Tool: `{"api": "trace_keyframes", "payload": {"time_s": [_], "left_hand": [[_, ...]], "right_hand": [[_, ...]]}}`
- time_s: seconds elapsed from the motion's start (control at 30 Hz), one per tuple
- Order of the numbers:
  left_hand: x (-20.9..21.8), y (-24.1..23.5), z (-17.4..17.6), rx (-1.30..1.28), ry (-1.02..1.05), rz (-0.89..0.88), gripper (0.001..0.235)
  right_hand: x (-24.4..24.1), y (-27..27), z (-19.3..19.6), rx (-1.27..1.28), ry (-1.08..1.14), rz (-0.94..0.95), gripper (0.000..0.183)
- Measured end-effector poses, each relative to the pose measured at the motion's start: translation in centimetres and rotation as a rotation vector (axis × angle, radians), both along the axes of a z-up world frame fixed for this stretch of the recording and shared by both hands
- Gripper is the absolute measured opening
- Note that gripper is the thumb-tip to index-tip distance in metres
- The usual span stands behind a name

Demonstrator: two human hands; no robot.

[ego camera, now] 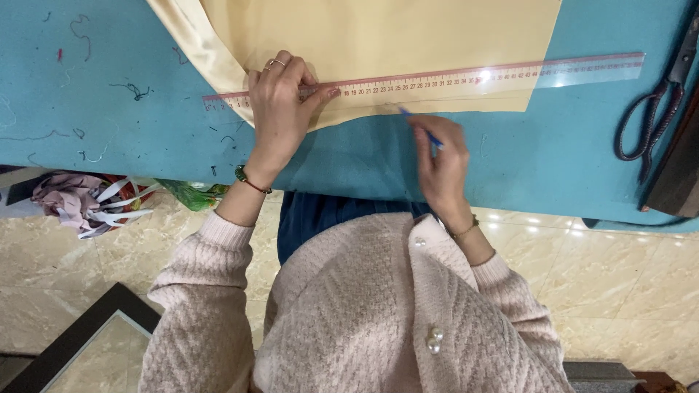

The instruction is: Measuring, marking, and cutting fabric pieces for garment construction using a ruler, pen, and scissors.

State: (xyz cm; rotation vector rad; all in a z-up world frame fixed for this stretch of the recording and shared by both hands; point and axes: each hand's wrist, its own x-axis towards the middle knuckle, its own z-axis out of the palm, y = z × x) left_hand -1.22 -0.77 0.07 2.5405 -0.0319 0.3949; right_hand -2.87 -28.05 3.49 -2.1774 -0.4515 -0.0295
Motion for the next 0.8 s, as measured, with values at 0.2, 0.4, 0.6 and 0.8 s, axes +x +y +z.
{"api": "trace_keyframes", "payload": {"time_s": [0.2,0.4,0.6,0.8], "left_hand": [[0.1,0.1,1.5,-0.108,-0.002,-0.042,0.046],[2.0,1.0,4.7,-0.168,-0.056,-0.134,0.045],[2.0,2.6,5.6,-0.088,-0.299,-0.068,0.034],[-6.0,4.8,1.1,0.157,-0.216,-0.216,0.038]], "right_hand": [[1.1,-2.3,3.6,-0.130,-0.217,-0.084,0.028],[5.0,-6.0,3.0,-0.629,-0.319,0.163,0.050],[9.4,-8.6,2.8,-0.626,-0.435,0.289,0.044],[12.1,-11.4,4.8,-0.596,-0.503,0.292,0.044]]}}
